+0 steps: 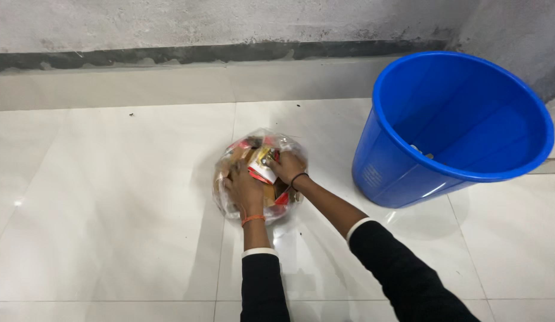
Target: The person sorts waste by hand, transferring pieces of cardboard and packaging from a clear plastic bag into a blue bucket. The person repeatedly picks up handfuls of material from the bag and places them into the bucket.
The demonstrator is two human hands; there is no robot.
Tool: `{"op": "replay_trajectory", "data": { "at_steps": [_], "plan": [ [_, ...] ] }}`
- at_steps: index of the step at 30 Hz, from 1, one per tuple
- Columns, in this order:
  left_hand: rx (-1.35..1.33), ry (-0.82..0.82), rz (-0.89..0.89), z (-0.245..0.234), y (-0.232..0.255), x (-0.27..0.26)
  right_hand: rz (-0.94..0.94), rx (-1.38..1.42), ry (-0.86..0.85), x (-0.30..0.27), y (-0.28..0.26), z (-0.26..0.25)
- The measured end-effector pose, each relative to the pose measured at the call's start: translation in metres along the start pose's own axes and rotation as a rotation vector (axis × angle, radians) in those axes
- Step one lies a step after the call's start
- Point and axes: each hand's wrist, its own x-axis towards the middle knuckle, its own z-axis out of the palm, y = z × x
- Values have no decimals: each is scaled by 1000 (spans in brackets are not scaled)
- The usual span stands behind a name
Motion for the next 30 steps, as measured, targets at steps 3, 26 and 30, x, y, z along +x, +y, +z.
{"op": "replay_trajectory", "data": {
  "at_steps": [3, 26, 30],
  "plan": [
    [137, -3, 6, -5, 3, 5, -192, -99, 374, -4, -10, -3],
    [-365, -144, 382, -73, 126, -93, -522, -253, 239, -182, -21, -178],
    [-507, -188, 542, -79, 164, -141, -652, -488, 653, -239, 18, -235]
  ]
}}
